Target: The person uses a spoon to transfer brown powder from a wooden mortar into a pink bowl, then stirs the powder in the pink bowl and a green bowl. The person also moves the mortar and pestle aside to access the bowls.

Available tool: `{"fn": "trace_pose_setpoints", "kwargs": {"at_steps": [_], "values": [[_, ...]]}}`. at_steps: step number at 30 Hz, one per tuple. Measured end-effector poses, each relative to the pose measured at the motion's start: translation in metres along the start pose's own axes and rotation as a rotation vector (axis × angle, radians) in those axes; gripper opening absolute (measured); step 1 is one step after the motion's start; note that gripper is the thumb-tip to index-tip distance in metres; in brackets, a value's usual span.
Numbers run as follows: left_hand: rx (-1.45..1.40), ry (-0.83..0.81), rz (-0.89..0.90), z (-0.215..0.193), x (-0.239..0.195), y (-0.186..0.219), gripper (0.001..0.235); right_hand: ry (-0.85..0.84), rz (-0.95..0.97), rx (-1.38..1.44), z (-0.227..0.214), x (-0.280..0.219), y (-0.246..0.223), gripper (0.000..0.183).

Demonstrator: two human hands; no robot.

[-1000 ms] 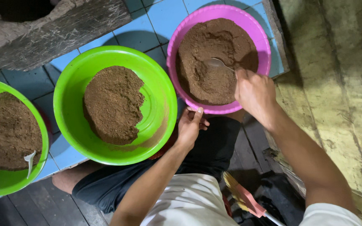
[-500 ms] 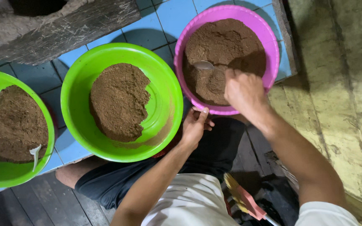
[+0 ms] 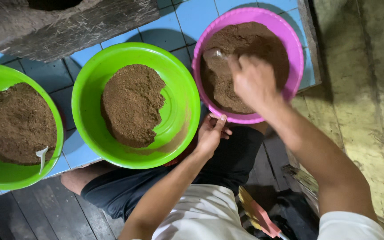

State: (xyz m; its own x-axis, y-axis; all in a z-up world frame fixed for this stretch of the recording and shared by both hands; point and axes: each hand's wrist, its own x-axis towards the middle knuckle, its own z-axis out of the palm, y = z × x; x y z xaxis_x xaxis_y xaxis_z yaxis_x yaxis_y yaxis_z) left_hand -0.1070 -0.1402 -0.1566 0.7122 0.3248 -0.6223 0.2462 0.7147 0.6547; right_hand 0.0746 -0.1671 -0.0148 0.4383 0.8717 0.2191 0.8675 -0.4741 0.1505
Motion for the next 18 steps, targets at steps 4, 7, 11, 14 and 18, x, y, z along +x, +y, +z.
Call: {"fn": "trace_pose_setpoints", "kwargs": {"at_steps": [4, 7, 11, 14, 18], "values": [[-0.018, -0.007, -0.006, -0.002, 0.004, -0.003, 0.024, 0.109, -0.108, -0.001, 0.023, -0.048, 0.002, 0.024], [-0.011, -0.014, -0.007, -0.004, 0.006, -0.005, 0.026, 0.053, -0.130, 0.023, 0.001, -0.074, 0.011, 0.035], [-0.008, -0.014, -0.018, -0.007, 0.009, -0.011, 0.027, -0.105, 0.068, -0.011, -0.017, -0.107, 0.029, 0.011], [-0.003, -0.011, -0.032, -0.002, 0.002, -0.001, 0.027, -0.240, 0.248, 0.171, -0.021, -0.122, 0.030, 0.013], [0.016, -0.011, -0.031, -0.004, 0.004, -0.002, 0.027, -0.406, 0.303, 0.312, -0.028, -0.097, 0.014, 0.022]]}}
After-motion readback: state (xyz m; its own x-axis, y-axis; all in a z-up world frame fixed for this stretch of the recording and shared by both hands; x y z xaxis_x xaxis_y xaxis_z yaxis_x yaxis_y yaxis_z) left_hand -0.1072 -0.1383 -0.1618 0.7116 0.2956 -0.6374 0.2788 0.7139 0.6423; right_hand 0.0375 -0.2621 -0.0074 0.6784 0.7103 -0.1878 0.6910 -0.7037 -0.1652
